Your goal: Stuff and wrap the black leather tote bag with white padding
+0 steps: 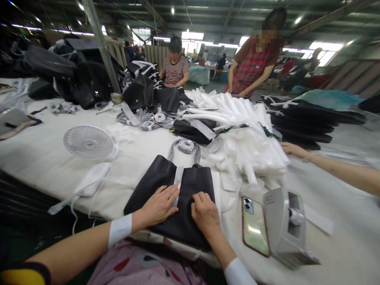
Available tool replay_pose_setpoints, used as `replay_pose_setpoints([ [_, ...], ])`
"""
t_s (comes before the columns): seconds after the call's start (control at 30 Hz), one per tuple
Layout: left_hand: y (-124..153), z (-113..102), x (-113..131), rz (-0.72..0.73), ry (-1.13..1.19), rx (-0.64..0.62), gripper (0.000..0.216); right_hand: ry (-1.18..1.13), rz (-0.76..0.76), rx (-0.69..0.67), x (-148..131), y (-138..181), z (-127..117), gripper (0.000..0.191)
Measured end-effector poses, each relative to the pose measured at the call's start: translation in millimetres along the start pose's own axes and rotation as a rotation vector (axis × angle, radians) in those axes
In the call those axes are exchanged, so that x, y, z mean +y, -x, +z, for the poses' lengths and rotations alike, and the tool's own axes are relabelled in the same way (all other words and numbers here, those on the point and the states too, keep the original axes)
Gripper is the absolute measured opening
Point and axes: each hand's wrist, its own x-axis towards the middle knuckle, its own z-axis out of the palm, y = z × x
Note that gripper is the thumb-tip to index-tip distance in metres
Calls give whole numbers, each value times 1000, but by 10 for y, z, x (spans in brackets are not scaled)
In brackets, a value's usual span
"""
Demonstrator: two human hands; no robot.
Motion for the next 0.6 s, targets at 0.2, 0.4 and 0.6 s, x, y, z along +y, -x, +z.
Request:
replay_pose_setpoints([
  [0.2, 21, 1, 7, 17, -16, 20, 56, -118, 33, -47, -89, -56, -36, 17],
  [0.4, 31, -9, -10, 12, 18, 13, 57, -633, 153, 11, -453, -514, -16, 18],
  [0.6, 0, -61, -32, 21, 8, 19, 55, -918, 345, 11, -669, -1204, 316, 21],
])
